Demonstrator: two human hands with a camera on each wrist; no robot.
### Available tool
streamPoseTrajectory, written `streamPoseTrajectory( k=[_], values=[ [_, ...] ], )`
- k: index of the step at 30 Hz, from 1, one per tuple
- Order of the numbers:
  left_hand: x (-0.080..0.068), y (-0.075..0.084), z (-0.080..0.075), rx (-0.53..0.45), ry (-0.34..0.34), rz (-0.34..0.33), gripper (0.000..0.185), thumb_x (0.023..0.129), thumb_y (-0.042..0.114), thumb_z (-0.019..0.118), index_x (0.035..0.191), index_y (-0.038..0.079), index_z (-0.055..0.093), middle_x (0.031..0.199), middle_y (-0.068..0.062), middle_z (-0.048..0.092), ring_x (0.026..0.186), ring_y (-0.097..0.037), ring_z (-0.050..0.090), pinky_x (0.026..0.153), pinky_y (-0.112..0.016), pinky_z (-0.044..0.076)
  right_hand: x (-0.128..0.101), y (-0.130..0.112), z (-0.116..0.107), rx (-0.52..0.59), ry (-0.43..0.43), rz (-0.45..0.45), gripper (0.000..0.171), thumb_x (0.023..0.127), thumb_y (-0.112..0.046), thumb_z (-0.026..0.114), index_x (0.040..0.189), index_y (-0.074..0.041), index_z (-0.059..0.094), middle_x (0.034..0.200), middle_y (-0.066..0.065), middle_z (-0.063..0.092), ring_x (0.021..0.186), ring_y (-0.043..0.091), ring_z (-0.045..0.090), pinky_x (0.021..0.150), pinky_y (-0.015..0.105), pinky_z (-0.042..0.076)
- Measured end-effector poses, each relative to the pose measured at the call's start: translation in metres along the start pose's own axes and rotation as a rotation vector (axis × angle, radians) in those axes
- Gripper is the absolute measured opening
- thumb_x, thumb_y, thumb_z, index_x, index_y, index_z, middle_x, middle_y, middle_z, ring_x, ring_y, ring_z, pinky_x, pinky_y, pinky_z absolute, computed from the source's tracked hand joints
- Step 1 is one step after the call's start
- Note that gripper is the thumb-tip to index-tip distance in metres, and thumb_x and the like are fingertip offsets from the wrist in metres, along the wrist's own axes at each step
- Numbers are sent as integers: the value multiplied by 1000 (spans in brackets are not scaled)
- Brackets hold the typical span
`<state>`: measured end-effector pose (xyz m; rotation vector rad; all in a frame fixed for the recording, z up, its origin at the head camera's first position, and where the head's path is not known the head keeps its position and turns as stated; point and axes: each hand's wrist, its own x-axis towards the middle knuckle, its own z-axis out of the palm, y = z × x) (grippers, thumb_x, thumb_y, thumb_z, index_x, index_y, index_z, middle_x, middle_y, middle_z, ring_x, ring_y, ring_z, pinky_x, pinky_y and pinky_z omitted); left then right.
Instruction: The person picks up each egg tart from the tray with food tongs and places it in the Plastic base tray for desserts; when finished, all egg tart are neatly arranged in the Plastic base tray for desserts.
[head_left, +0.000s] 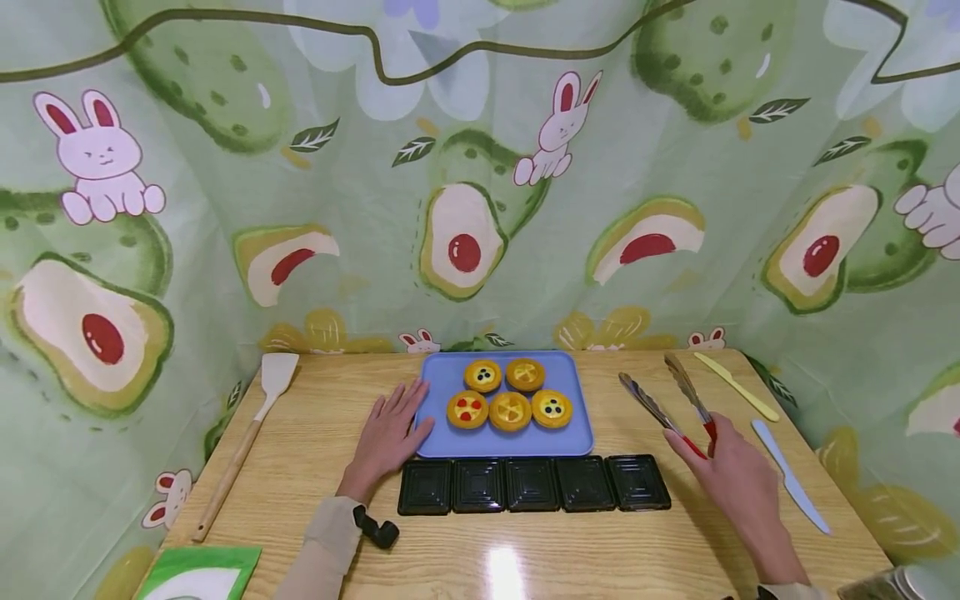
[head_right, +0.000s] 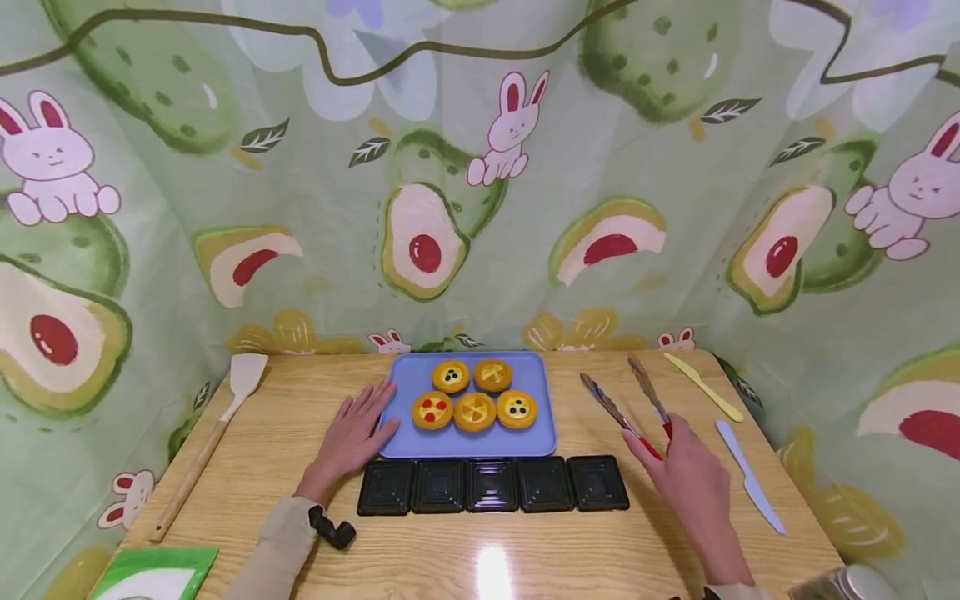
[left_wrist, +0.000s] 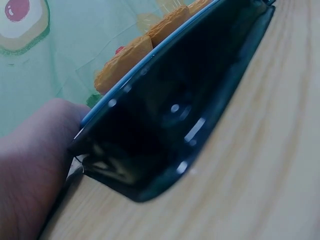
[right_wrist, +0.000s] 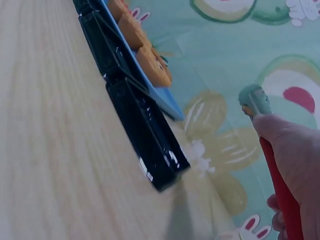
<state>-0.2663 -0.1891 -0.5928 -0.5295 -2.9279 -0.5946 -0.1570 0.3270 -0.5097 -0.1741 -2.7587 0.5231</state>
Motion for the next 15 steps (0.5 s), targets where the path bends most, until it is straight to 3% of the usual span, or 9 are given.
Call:
streamPoseTrajectory(
  k=[4,15],
  values=[
    [0,0,0,2,-1,-1,73,107,59,41,168,25,23,174,3,19,160,-33,17,127,-60,10,9,-10,5,8,-3,-62,71,91,-60,74,123,1,57,67,5,49,52,19,42,45,33,31],
    [0,-3,2,10,-5,-1,73,107,61,39,169,27,21,174,5,18,161,-31,16,127,-59,10,23,-34,17,2,-82,-162,69,90,-61,74,123,-2,59,69,3,48,55,19,44,46,33,32]
  ],
)
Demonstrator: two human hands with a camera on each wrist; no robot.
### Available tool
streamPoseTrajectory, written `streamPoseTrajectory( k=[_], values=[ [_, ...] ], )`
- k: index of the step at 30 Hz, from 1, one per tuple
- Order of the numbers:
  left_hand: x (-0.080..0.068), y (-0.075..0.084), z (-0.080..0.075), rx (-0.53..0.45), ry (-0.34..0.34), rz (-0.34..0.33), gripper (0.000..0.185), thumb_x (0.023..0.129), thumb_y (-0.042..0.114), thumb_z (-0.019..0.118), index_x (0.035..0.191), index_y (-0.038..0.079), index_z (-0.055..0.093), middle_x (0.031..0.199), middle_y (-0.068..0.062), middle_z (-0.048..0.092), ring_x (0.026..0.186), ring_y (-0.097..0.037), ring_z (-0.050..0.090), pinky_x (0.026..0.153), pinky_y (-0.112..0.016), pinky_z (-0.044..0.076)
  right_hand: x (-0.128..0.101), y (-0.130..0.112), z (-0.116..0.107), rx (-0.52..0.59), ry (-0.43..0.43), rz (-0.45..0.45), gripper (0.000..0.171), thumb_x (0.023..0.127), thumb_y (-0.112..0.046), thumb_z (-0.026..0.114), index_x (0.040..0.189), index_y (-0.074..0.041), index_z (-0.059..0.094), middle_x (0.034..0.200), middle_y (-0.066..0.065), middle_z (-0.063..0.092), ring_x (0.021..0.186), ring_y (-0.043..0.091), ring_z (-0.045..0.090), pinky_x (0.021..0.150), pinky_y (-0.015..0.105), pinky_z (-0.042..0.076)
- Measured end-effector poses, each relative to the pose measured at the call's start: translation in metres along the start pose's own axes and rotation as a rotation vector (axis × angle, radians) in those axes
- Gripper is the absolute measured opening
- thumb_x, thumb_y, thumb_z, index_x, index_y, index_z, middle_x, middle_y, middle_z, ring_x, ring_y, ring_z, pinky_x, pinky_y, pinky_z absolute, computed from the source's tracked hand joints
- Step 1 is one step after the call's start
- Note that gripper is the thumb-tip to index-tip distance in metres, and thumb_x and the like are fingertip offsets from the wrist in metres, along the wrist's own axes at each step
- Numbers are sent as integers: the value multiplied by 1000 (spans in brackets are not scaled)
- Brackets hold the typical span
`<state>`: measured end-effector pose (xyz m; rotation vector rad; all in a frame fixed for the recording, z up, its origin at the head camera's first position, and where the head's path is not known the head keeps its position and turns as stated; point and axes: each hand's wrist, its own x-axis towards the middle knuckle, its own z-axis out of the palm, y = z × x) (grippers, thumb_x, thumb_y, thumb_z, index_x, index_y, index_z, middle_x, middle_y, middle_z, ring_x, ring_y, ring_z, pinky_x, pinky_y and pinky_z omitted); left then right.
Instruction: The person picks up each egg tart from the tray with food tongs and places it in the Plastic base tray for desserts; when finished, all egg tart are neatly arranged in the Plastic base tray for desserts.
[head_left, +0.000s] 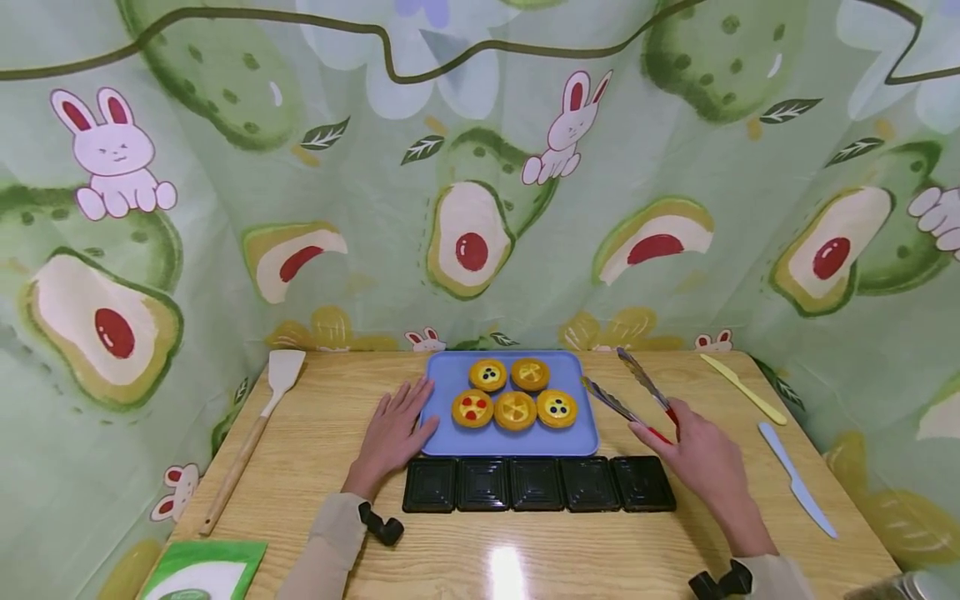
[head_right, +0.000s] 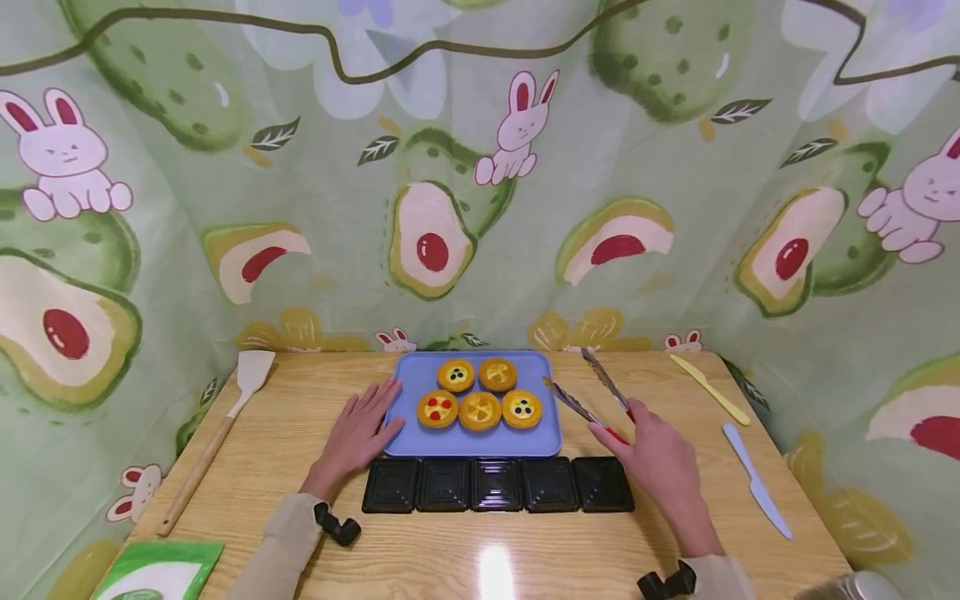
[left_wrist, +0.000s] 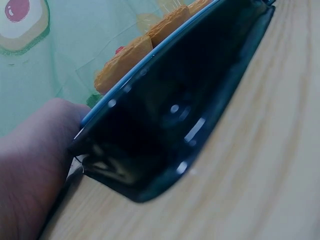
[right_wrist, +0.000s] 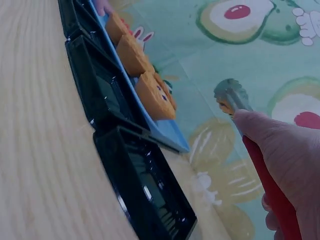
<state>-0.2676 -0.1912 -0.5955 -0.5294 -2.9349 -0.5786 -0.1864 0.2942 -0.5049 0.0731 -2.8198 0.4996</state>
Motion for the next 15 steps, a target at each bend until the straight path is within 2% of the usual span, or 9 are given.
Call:
streamPoseTrajectory(
  k=[8,15],
  values=[
    [0,2,-1,9,-10,-7,73,107,60,39,168,27,20,174,4,18,161,-31,16,127,-60,10,15,-3,8,40,-124,-113,69,91,-64,71,126,-6,62,68,0,45,57,16,43,51,32,32],
    [-1,2,-3,8,-13,-11,72,107,60,40,168,28,20,174,7,16,161,-31,16,127,-59,10,21,-12,11,55,-186,-157,70,90,-63,73,126,-4,64,69,-2,45,58,14,42,51,31,32]
  ],
)
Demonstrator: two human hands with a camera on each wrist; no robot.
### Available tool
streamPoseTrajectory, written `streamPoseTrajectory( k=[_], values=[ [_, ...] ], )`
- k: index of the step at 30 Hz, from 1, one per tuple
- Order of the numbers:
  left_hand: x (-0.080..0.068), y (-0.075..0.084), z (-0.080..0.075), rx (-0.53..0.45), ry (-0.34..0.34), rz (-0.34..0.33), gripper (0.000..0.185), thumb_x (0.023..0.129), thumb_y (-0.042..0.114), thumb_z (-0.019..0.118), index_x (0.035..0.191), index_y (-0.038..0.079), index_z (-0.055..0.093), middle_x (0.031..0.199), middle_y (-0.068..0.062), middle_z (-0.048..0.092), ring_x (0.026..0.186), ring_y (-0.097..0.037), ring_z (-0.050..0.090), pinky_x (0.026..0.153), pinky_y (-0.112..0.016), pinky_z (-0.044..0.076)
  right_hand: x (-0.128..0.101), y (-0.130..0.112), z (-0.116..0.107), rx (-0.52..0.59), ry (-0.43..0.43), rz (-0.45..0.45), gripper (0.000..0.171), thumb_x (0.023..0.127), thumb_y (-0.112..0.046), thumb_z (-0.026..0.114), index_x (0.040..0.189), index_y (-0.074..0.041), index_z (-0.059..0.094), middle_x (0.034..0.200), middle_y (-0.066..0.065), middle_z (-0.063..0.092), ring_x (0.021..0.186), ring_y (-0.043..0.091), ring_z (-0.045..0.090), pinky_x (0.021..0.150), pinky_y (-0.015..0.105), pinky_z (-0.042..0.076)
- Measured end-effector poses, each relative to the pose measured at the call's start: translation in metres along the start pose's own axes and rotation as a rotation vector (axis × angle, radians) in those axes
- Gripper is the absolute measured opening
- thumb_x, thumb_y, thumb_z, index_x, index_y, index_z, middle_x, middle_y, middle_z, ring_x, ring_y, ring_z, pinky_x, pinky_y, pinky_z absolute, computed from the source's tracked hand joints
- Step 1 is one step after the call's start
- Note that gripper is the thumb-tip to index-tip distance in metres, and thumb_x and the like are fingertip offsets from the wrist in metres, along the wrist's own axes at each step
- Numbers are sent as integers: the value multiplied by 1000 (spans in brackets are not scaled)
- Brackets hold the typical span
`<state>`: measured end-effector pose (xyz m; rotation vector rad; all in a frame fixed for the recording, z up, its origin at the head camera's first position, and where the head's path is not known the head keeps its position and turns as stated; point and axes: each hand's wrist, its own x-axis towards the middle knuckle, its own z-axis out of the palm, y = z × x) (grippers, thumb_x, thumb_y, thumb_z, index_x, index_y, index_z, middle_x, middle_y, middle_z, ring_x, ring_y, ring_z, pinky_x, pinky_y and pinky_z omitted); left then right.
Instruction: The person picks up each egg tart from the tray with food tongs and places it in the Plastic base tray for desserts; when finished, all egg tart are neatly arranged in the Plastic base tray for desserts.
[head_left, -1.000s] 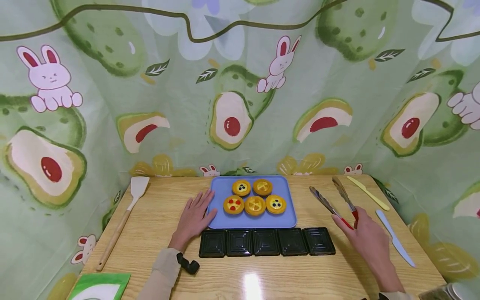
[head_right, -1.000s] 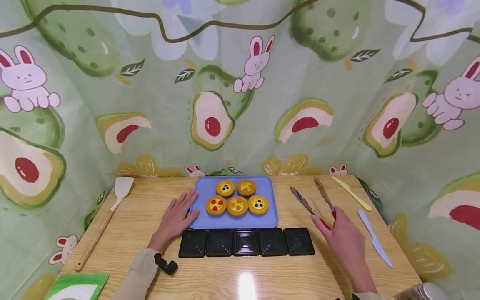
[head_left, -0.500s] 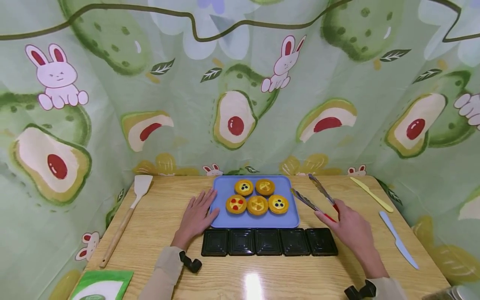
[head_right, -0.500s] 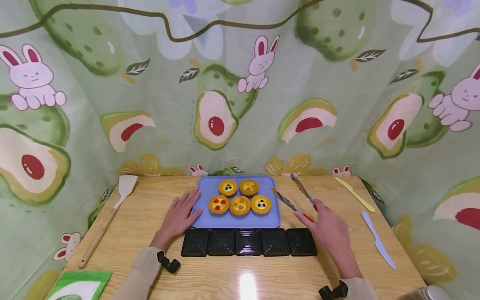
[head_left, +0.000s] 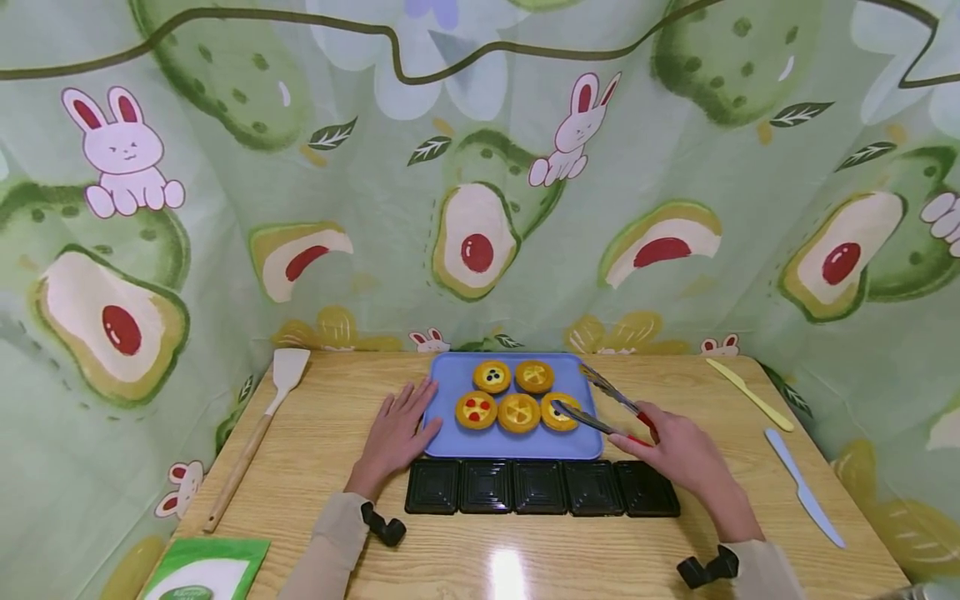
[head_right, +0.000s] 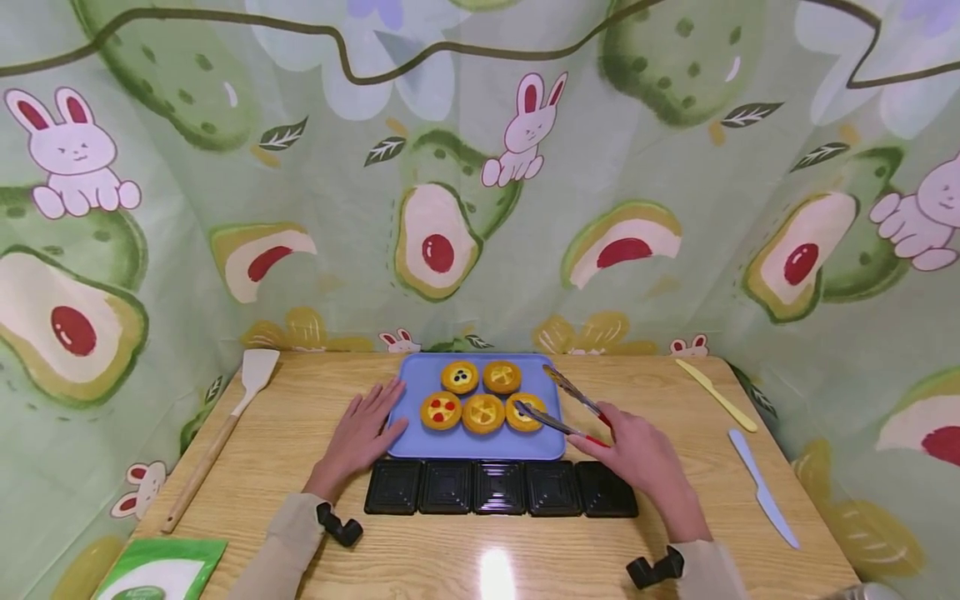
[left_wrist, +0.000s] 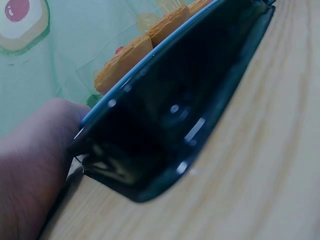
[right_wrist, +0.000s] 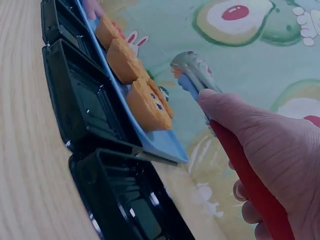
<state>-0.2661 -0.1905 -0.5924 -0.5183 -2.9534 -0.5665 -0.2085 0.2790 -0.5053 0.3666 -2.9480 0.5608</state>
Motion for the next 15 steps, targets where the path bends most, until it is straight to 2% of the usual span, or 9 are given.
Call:
streamPoseTrajectory(
  k=[10,15],
  values=[
    [1,-1,2,14,-10,-9,73,107,61,38,169,28,18,174,8,13,161,-29,14,128,-57,8,9,-4,3,13,-43,-11,73,85,-72,72,123,-11,69,65,-3,36,55,14,37,51,30,27],
    [1,-2,3,23,-8,-8,73,107,62,36,169,28,19,174,7,13,162,-29,13,128,-57,9,8,-2,11,5,-72,-23,65,84,-74,72,110,-15,69,63,-4,35,55,13,38,51,29,27]
  ],
)
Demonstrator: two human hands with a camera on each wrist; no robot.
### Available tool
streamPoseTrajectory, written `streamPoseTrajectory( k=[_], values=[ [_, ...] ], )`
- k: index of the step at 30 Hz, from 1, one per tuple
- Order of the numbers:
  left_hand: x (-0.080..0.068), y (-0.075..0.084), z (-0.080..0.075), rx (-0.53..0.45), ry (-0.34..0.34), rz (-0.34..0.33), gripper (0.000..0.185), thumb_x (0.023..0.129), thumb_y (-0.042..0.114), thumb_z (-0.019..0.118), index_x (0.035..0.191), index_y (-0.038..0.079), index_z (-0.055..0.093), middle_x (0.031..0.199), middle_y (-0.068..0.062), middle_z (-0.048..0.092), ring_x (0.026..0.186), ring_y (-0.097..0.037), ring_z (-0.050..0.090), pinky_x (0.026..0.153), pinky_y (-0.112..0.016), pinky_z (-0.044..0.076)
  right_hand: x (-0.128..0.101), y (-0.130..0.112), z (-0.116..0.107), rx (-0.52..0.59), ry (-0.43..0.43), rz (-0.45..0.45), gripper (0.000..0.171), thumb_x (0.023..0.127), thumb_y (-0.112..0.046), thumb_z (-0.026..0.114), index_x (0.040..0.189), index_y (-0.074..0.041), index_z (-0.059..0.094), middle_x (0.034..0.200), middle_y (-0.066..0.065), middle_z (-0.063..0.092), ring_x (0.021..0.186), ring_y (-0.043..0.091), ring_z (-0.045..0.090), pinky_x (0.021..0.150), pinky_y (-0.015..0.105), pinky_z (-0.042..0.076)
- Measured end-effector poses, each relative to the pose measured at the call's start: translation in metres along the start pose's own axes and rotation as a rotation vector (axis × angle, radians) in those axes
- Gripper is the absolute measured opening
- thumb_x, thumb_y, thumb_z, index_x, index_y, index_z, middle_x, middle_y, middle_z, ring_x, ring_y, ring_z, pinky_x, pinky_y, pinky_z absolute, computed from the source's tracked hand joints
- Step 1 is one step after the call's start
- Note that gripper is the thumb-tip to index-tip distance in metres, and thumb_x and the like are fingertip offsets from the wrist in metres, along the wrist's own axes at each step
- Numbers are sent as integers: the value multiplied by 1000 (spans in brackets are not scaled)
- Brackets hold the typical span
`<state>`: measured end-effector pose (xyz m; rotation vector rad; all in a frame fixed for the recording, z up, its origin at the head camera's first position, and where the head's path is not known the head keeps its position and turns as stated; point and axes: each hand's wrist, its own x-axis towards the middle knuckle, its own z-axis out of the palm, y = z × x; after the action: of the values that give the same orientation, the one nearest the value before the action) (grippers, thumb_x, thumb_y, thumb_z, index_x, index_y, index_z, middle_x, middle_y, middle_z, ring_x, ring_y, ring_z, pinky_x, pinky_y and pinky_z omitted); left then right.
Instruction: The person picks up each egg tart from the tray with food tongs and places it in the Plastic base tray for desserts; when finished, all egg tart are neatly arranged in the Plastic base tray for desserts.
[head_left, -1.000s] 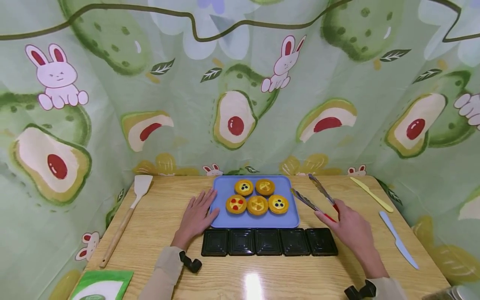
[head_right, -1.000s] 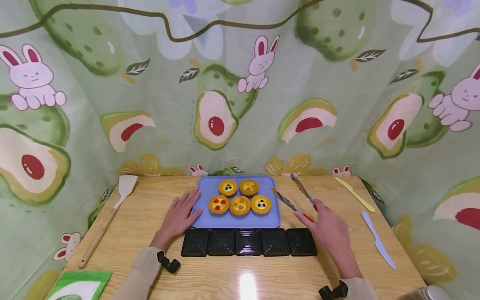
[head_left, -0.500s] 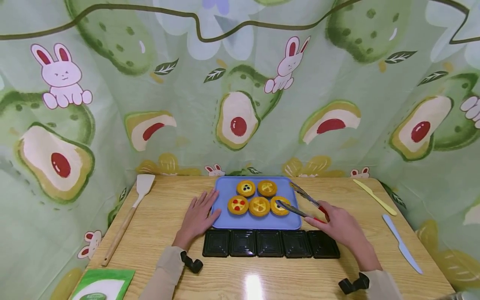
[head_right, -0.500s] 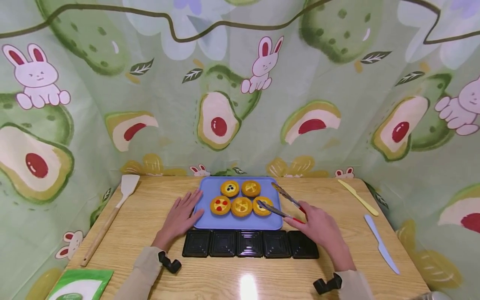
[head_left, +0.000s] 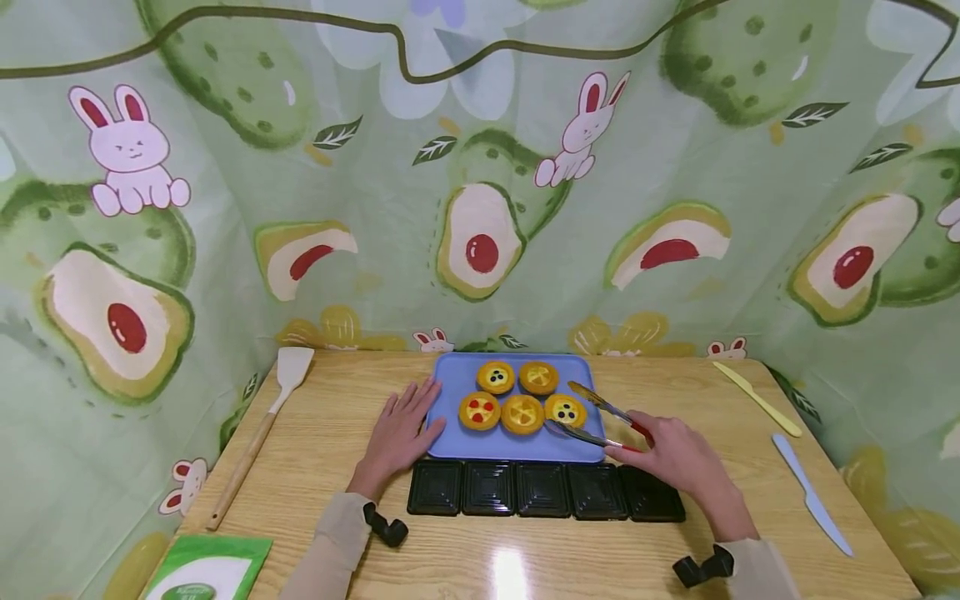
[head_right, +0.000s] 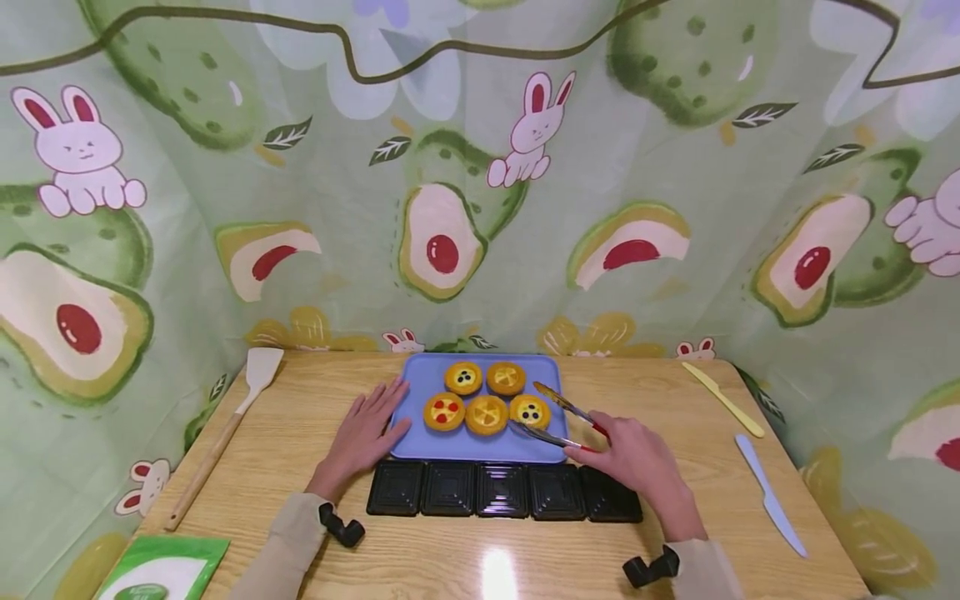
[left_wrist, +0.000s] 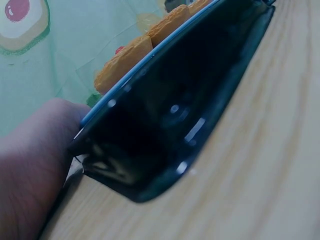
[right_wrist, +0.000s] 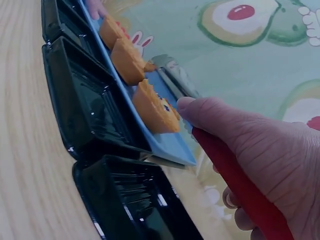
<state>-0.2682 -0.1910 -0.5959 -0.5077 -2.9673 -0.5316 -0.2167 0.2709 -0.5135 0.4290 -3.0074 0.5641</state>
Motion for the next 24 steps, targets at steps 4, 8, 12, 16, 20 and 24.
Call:
streamPoseTrajectory(
  k=[4,8,12,16,20,24],
  values=[
    [-1,0,0,-3,1,0,73,107,63,36,168,28,19,175,6,14,161,-29,13,128,-58,9,0,1,6,-2,-20,-6,58,84,-73,73,99,-18,65,62,-6,33,52,12,36,49,29,25],
    [-1,0,1,-3,0,-4,73,107,63,36,168,29,18,174,7,14,162,-28,13,128,-57,9,1,1,11,-13,-17,-13,55,83,-73,73,93,-20,62,62,-7,31,52,12,35,49,29,23],
    [-1,0,0,-2,-3,-7,73,107,63,36,168,28,18,174,7,13,162,-28,12,128,-57,8,2,0,13,-12,-25,-20,55,84,-73,72,87,-20,58,62,-7,29,52,11,34,50,29,22],
    [0,1,-1,-10,14,-6,73,106,62,38,168,28,21,174,7,16,161,-28,14,128,-57,9,3,-1,13,-23,-18,-24,54,85,-72,72,85,-20,57,63,-7,29,52,11,34,50,29,22],
    [0,1,0,-13,19,-5,72,107,61,38,168,29,20,174,8,16,161,-28,14,128,-57,9,4,-1,13,-42,-16,-29,55,85,-74,70,84,-21,55,63,-7,29,52,11,33,50,29,21],
    [0,1,-1,-11,12,-3,72,107,61,39,168,29,20,174,8,15,161,-28,14,128,-57,9,3,-1,14,-33,-27,-23,55,85,-73,71,82,-21,53,63,-8,29,52,10,33,50,29,21]
  ],
)
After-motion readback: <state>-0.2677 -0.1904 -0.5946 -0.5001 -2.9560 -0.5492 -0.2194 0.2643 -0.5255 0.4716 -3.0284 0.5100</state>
